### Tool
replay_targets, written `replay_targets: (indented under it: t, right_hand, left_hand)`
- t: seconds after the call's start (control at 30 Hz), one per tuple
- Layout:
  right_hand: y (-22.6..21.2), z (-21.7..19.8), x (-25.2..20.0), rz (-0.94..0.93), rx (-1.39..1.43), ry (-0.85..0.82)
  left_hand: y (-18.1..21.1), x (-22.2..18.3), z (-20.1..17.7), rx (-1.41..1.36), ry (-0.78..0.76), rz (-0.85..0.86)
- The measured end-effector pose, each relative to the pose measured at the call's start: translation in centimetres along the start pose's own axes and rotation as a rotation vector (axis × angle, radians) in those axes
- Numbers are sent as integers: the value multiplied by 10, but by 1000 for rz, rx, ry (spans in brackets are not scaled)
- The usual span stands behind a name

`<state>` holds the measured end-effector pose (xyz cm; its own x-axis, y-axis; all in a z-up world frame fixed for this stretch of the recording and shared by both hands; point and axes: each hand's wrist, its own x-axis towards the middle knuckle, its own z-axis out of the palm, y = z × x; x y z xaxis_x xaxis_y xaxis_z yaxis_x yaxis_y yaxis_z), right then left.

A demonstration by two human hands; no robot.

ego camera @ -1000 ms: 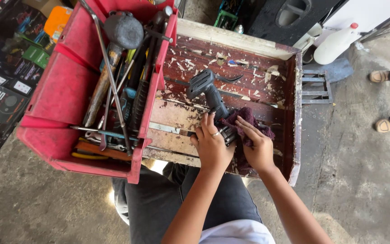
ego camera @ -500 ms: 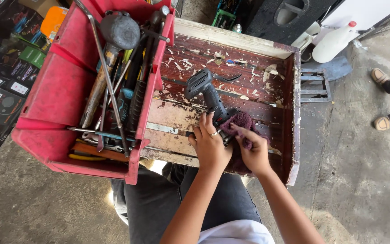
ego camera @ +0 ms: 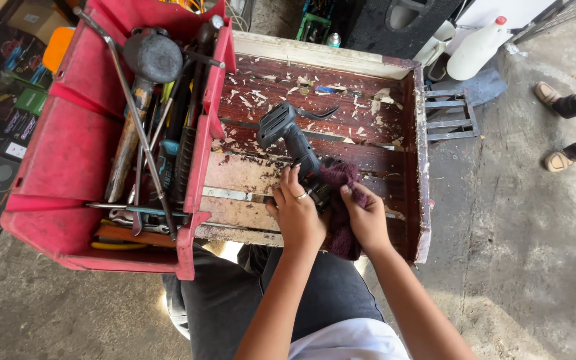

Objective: Cleaning a cordless power drill with a purple cloth in a workshop environment.

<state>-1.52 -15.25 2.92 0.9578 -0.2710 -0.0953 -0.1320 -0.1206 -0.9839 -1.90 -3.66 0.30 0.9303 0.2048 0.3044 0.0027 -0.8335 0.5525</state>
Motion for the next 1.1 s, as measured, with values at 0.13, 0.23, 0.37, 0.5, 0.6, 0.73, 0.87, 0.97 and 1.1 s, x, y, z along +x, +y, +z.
replay_targets:
  t: [0.13, 0.23, 0.37, 0.5, 0.6, 0.73, 0.87, 0.97, 1.1]
  right_hand:
    - [-4, -1, -5, 66, -19, -64]
    - [-35, -6, -6, 222, 161, 73]
    - [-6, -15, 8, 187, 164, 109]
    - [42, -16, 7, 59, -13, 4]
    - [43, -28, -1, 111, 56, 60]
    - [-12, -41, -8, 177, 227, 198]
    - [1, -32, 9, 75, 50, 176]
    - [56, -25, 30, -134, -145, 20]
    - [25, 1, 12, -216, -222, -21]
  left_hand:
    - [-4, -1, 7, 23, 27, -5]
    - [2, -1, -4, -8, -3, -19]
    - [3, 1, -4, -3, -8, -27]
    - [-1, 0, 5, -31, 29, -10]
    - [-4, 1, 3, -47, 51, -4]
    - [-3, 4, 0, -54, 13, 2]
    - [-5, 2, -3, -55, -22, 13]
    - [-10, 2, 3, -45, -66, 6]
    - [-15, 7, 1, -202, 59, 146]
